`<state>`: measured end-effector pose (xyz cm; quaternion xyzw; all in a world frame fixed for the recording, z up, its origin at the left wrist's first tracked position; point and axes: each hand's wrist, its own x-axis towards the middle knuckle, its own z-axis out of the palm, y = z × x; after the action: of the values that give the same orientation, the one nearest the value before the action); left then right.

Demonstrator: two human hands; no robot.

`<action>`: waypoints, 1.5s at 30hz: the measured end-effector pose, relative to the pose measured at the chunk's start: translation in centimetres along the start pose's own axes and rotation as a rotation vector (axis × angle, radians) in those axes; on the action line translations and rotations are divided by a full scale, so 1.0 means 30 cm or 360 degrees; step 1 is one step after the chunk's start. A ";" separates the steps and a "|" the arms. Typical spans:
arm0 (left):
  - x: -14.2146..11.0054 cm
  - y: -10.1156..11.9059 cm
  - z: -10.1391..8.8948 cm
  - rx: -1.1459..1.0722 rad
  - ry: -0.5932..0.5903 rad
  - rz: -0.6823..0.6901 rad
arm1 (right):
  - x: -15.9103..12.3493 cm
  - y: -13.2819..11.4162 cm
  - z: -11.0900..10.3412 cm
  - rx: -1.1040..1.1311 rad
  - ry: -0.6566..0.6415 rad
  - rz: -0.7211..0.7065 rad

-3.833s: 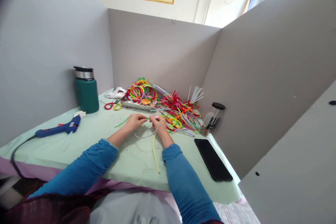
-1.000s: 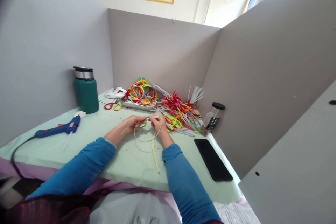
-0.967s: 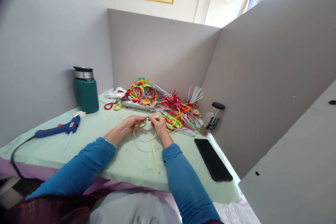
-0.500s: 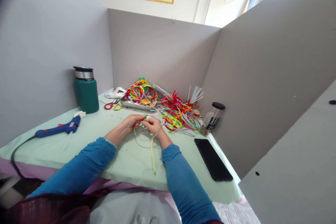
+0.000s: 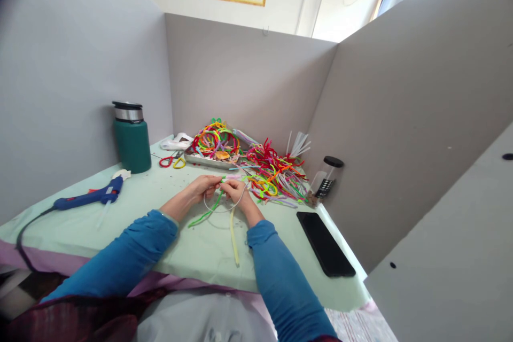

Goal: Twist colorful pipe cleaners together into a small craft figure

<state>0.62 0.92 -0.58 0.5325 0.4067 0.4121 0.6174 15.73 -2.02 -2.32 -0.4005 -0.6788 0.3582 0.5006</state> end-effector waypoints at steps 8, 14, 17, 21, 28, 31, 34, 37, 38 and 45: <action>-0.010 0.019 0.009 -0.0187 -0.0103 -0.0023 | 0.004 0.007 -0.006 0.0115 0.0059 0.0057; -0.010 0.019 0.007 -0.0201 -0.0164 -0.0050 | 0.006 0.013 -0.008 0.0111 0.0100 0.0051; -0.007 0.013 0.005 -0.0209 -0.0204 -0.0055 | 0.006 0.019 -0.007 0.0125 0.0089 0.0043; -0.001 0.005 0.000 -0.0170 -0.0186 -0.0004 | 0.004 0.017 -0.009 0.0150 0.0044 0.0028; 0.000 0.002 -0.005 -0.0102 -0.0222 0.0000 | -0.002 -0.002 -0.009 0.0233 -0.0022 0.0001; -0.002 0.006 -0.003 -0.0113 -0.0209 -0.0042 | 0.000 -0.005 -0.006 0.0279 -0.0060 0.0042; -0.005 0.011 -0.001 -0.0131 -0.0206 -0.0101 | 0.005 0.000 -0.002 0.0288 -0.0052 0.0052; -0.007 0.013 0.000 -0.0191 -0.0231 -0.0120 | 0.013 0.013 0.000 0.0279 0.0044 0.0059; -0.008 0.013 0.000 -0.0208 -0.0238 -0.0122 | 0.017 0.019 0.001 0.0284 0.0090 0.0070; -0.019 0.017 0.003 -0.0189 -0.0367 -0.0182 | 0.032 0.046 0.013 0.0276 0.0186 0.0043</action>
<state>0.46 0.40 -0.02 0.5148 0.3379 0.3356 0.7129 15.45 -0.61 -3.25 -0.3851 -0.6094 0.3982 0.5672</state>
